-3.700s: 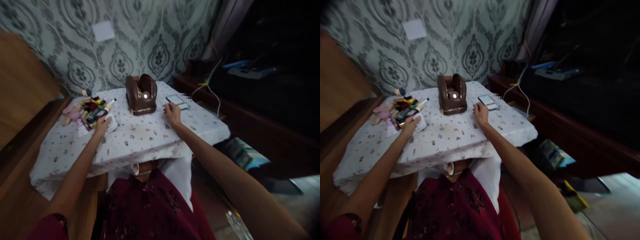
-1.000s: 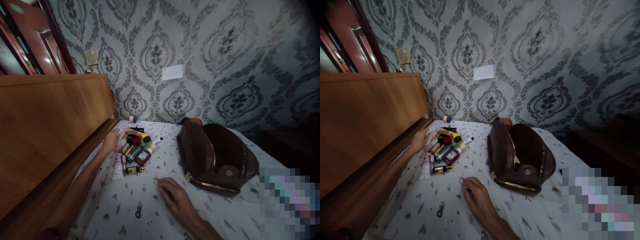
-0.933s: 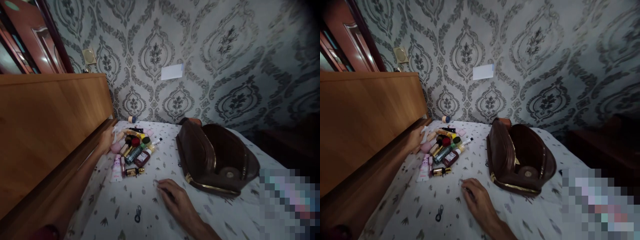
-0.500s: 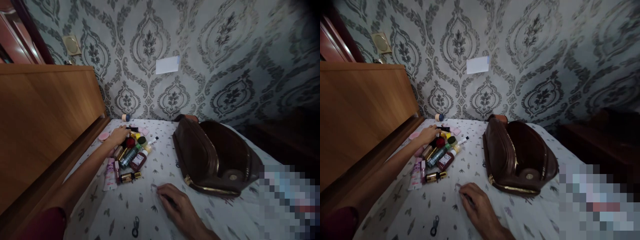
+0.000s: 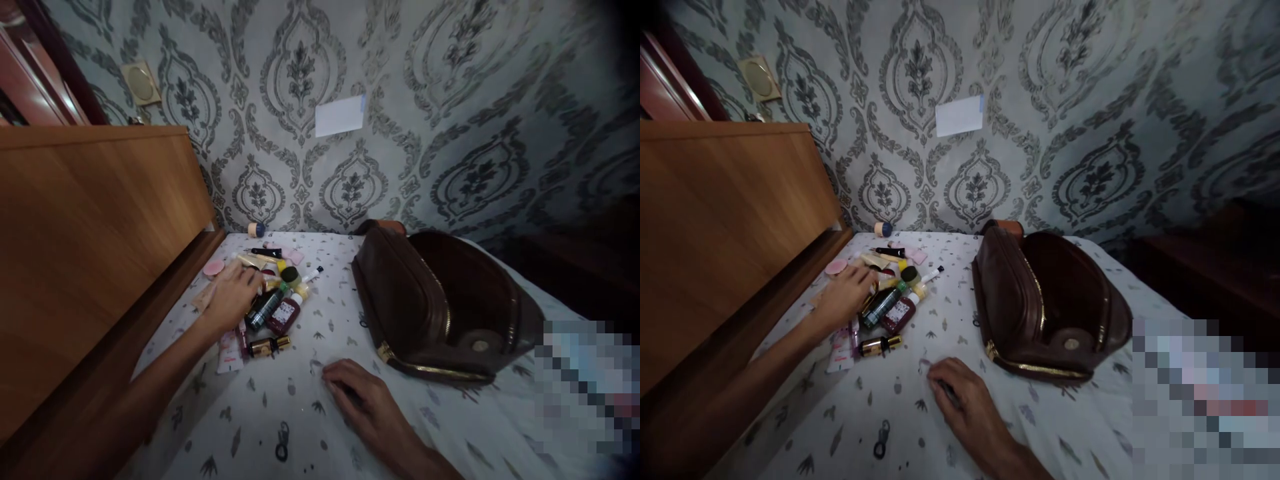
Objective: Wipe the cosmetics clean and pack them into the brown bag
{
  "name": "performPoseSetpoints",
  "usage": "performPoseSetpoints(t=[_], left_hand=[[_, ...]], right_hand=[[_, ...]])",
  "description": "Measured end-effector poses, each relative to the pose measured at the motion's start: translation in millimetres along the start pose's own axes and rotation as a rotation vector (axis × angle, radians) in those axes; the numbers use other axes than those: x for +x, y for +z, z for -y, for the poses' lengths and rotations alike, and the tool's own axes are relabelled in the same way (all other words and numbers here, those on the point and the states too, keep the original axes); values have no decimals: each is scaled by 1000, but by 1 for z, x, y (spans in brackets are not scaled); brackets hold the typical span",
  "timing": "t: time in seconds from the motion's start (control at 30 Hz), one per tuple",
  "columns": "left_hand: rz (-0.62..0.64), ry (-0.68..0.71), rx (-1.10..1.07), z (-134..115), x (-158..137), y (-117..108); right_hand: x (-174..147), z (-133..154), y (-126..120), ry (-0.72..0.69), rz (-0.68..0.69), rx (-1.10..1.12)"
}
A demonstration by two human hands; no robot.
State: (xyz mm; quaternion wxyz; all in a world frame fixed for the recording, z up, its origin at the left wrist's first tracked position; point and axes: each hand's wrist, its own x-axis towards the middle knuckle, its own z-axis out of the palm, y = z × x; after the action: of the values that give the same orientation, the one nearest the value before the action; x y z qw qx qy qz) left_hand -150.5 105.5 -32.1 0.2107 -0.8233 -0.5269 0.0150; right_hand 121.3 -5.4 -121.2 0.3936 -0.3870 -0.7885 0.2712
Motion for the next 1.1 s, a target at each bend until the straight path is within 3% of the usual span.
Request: performPoseSetpoints(t=[0.17, 0.27, 0.37, 0.53, 0.8, 0.93, 1.1], left_hand=[[98, 4, -121, -16, -28, 7], [62, -31, -302, 2, -30, 4], [12, -177, -413, 34, -19, 3], [10, -250, -404, 70, 38, 18], [130, -113, -401, 31, 163, 62], [198, -106, -406, 29, 195, 78], [192, -145, -455, 64, 217, 87]], right_hand=[[-1, -1, 2, -1, 3, -17], [-1, 1, 1, 3, 21, -18], [-2, 1, 0, 7, 30, -14], [-2, 0, 0, 10, 27, -9], [-1, -2, -1, -55, 17, -19], [-2, -7, 0, -84, -12, -37], [-5, -18, 4, -96, 17, -50]])
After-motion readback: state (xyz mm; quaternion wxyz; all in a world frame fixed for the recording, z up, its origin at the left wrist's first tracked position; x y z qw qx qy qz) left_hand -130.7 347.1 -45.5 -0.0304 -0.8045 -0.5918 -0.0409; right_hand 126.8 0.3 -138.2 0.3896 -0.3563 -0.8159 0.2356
